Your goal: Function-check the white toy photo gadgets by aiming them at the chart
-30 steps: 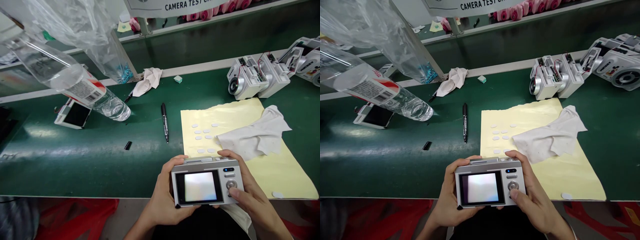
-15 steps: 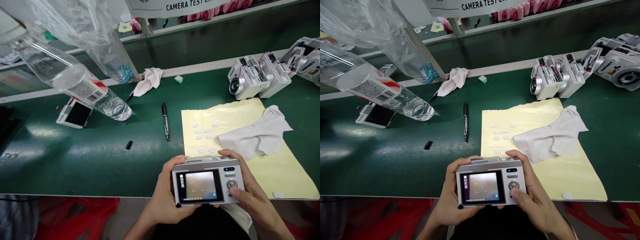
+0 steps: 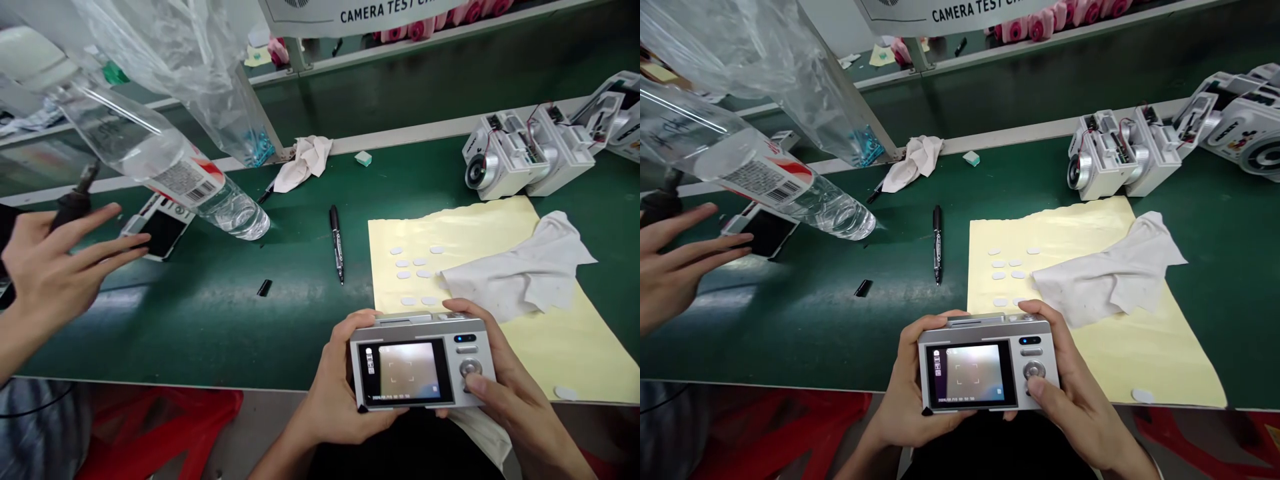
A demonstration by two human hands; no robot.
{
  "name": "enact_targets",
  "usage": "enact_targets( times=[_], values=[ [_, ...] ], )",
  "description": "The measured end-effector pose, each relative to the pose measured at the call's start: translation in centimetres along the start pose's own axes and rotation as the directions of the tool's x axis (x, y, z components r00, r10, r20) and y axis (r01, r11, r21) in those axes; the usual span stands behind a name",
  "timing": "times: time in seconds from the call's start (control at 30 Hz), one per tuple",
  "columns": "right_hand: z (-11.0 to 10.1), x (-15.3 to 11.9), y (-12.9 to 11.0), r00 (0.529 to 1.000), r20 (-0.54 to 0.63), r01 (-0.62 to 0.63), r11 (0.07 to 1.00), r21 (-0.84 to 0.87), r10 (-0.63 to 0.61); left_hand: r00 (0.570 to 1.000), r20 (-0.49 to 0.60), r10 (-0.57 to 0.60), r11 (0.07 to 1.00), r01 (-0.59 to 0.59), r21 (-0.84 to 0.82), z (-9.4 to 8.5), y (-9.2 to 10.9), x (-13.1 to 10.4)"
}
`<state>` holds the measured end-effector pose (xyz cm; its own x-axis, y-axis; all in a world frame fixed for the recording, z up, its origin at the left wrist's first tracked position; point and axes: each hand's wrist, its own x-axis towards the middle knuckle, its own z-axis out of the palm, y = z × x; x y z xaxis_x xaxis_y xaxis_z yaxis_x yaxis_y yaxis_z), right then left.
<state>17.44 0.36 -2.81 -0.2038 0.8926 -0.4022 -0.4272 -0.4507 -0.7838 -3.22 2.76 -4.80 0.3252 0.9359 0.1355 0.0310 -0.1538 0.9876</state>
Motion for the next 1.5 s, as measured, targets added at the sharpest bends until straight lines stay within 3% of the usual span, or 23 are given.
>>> enact_targets(
  times=[0.93,1.5],
  values=[
    [-0.20,-0.18,0.25,1.000,-0.015,0.024,0.995,-0.097,-0.026,1.000,0.003,0.031,0.999,-0.031,0.023,-0.04,-0.09,-0.01],
    [0.04,-0.20,0.11,0.999,-0.047,-0.027,0.999,-0.036,0.026,1.000,-0.012,0.027,1.000,-0.027,0.006,0.00,0.01,-0.16]
  ],
)
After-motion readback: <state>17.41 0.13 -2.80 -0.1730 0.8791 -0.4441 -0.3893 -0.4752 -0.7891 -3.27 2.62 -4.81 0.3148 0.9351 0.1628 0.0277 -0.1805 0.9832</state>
